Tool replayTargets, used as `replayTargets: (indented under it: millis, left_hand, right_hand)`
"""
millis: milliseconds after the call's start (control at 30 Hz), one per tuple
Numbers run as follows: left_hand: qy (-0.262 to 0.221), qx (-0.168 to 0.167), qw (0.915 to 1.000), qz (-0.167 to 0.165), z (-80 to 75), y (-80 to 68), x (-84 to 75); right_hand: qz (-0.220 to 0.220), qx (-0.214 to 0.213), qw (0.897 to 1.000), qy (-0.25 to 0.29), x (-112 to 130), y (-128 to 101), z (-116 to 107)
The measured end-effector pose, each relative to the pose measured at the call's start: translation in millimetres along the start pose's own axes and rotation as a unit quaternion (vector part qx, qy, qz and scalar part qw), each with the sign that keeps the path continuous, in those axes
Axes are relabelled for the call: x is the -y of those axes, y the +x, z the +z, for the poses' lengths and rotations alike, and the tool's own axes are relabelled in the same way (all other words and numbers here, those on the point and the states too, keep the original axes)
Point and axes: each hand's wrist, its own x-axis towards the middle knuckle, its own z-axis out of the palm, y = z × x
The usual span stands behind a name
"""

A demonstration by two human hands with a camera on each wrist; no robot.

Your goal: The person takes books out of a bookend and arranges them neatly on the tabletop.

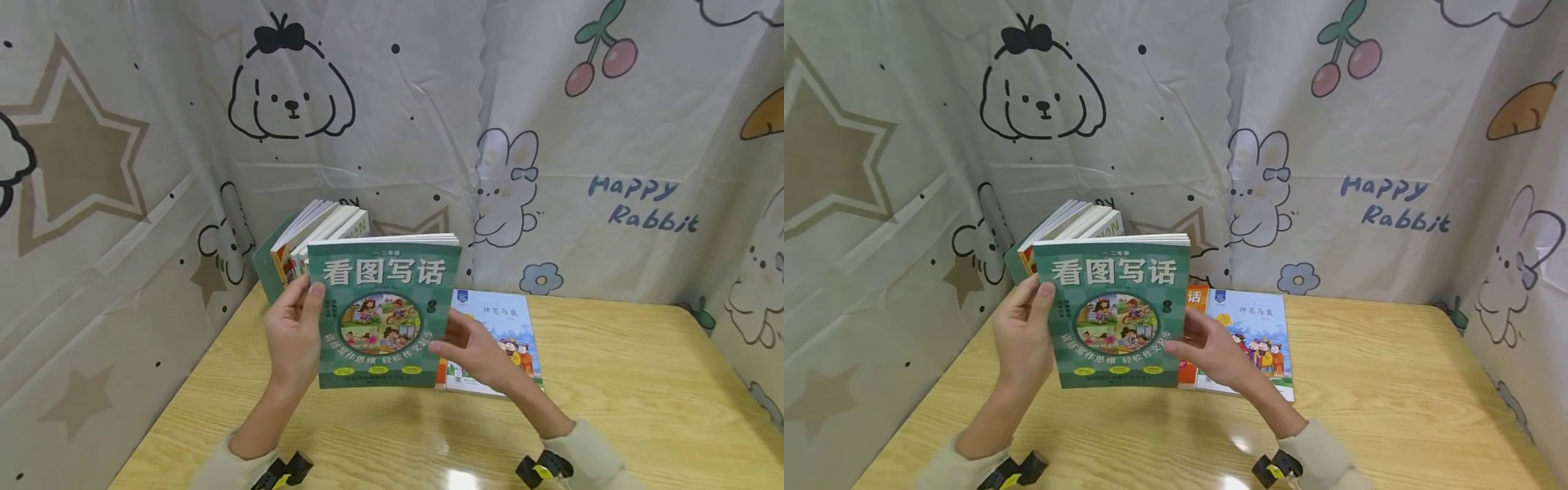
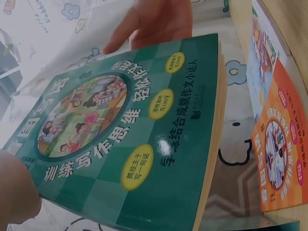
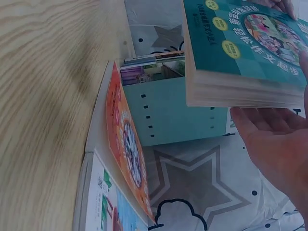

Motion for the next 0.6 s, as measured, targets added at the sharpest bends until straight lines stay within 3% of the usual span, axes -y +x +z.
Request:
replayTargets:
  millis: [167, 400, 600]
  left_hand:
    - [0.012, 0.008, 0.9999, 0.006, 8.2, -3.4, 2.9]
    - [-0.016, 0.026, 0.9994, -0.018, 16.4, -6.3, 5.5]
    - [0.013, 0.061, 0.9976, -0.030, 16.5, -9.9, 11.4]
  right_hand:
    - [0.004, -0.023, 1.000, -0.016, -1.1, -3.3, -1.6]
    - [-0.050, -0.074, 0.993, -0.072, -2.2, -8.6, -4.0]
    - [-0.047, -0.118, 0.992, -0.028, -3.6, -16.5, -5.4]
